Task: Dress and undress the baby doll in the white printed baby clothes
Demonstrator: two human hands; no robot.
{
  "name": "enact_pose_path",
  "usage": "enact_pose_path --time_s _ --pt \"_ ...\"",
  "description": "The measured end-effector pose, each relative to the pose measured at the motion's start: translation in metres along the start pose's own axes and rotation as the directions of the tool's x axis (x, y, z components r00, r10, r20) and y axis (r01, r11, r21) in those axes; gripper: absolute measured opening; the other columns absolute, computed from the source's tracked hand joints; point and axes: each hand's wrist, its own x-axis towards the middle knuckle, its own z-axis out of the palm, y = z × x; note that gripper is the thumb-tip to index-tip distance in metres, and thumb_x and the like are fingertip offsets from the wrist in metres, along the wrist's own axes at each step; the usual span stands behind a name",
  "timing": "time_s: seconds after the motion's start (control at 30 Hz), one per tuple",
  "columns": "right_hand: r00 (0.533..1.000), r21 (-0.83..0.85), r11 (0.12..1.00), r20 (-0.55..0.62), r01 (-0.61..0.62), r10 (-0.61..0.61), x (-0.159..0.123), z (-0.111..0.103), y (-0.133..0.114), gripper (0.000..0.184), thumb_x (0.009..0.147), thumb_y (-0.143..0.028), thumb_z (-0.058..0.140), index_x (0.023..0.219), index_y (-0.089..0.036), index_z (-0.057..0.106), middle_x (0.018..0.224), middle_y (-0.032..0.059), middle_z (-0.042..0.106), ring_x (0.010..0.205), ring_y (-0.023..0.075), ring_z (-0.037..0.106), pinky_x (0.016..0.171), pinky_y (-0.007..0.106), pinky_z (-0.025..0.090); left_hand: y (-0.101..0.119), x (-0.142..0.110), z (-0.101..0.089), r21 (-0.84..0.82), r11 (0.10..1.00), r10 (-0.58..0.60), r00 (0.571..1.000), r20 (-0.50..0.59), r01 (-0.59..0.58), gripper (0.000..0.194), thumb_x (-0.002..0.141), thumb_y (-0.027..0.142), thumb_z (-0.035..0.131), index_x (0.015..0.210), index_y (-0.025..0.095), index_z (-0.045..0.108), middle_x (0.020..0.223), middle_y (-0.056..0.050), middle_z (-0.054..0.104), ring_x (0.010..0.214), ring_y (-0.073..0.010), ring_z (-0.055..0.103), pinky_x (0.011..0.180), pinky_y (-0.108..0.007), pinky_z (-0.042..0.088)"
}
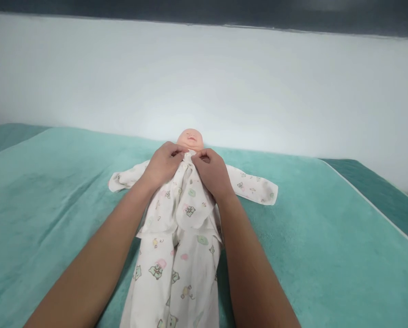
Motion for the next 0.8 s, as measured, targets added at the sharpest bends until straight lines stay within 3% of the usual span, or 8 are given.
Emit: enact_pose_path --time_s 0.1,0.2,0.37,0.47,0.57,0.67,0.8 --pt "0.998 -0.175 0.984 0.069 0.022 -0.010 -0.010 -0.005 -0.012 0.027 0.076 -0.048 0.061 0.075 -0.022 0.057 0.068 -0.0022 0.058 0.060 0.0131 0.048 0.056 0.027 0.035 0.001 -0.005 0.000 0.056 0.998 0.002 1.000 -0.011 -0.001 0.022 0.083 0.019 0.050 0.091 0.020 0.070 0.102 -0.008 0.062 0.099 -0.0217 0.058 0.092 -0.035 0.042" --pt "0.989 -0.362 0.931 0.147 0.042 0.013 -0.024 -0.008 -0.026 0.032 0.077 -0.052 0.061 0.073 -0.023 0.050 0.065 -0.0030 0.053 0.054 0.0123 0.042 0.052 0.028 0.030 0.004 -0.012 0.000 0.011 1.000 -0.002 0.999 -0.032 0.002 0.022 0.082 0.016 0.050 0.093 0.021 0.069 0.103 -0.007 0.060 0.095 -0.0198 0.058 0.088 -0.033 0.044" --pt "0.992 -0.630 0.768 0.117 0.113 -0.049 -0.043 -0.005 -0.040 0.022 0.079 -0.030 0.056 0.067 -0.023 0.038 0.068 -0.0002 0.051 0.058 0.0146 0.041 0.054 0.029 0.028 0.008 -0.033 -0.003 -0.032 0.997 0.065 0.996 -0.053 -0.067 0.024 0.085 0.016 0.048 0.093 0.022 0.070 0.104 -0.005 0.062 0.098 -0.0186 0.058 0.087 -0.031 0.044" --pt "0.990 -0.670 0.728 0.100 0.144 -0.104 -0.045 -0.002 -0.040 0.023 0.079 -0.020 0.049 0.063 -0.023 0.033 0.064 -0.0002 0.047 0.056 0.0143 0.037 0.055 0.029 0.025 0.007 -0.048 -0.006 -0.066 0.996 0.057 0.993 -0.100 -0.064 0.020 0.086 0.020 0.050 0.091 0.022 0.069 0.100 -0.004 0.064 0.093 -0.0175 0.058 0.082 -0.029 0.044" --pt "0.990 -0.620 0.772 0.089 0.140 -0.108 -0.044 -0.003 -0.036 0.019 0.079 -0.020 0.048 0.063 -0.022 0.038 0.063 -0.0006 0.049 0.057 0.0145 0.039 0.055 0.029 0.026 0.005 -0.060 -0.011 -0.080 0.996 0.044 0.996 -0.081 -0.050 0.016 0.087 0.023 0.053 0.090 0.022 0.069 0.097 -0.004 0.064 0.087 -0.0159 0.057 0.078 -0.027 0.044" --pt "0.990 -0.582 0.800 0.075 0.143 -0.121 -0.046 -0.001 -0.032 0.006 0.081 -0.028 0.052 0.078 -0.023 0.050 0.072 0.0004 0.056 0.063 0.0163 0.047 0.057 0.028 0.030 0.005 -0.063 -0.013 -0.076 0.995 0.066 0.997 -0.027 -0.068 0.017 0.088 0.030 0.055 0.092 0.022 0.069 0.097 -0.004 0.062 0.084 -0.0153 0.056 0.077 -0.027 0.044" --pt "0.978 -0.647 0.737 0.082 0.198 -0.191 -0.050 0.005 -0.029 0.013 0.084 -0.032 0.053 0.093 -0.022 0.054 0.089 0.0040 0.060 0.067 0.0165 0.051 0.059 0.028 0.030 0.006 -0.057 -0.013 -0.026 0.996 0.090 0.996 0.007 -0.090 0.019 0.088 0.035 0.055 0.093 0.023 0.069 0.091 -0.003 0.059 0.080 -0.0148 0.054 0.075 -0.027 0.042"
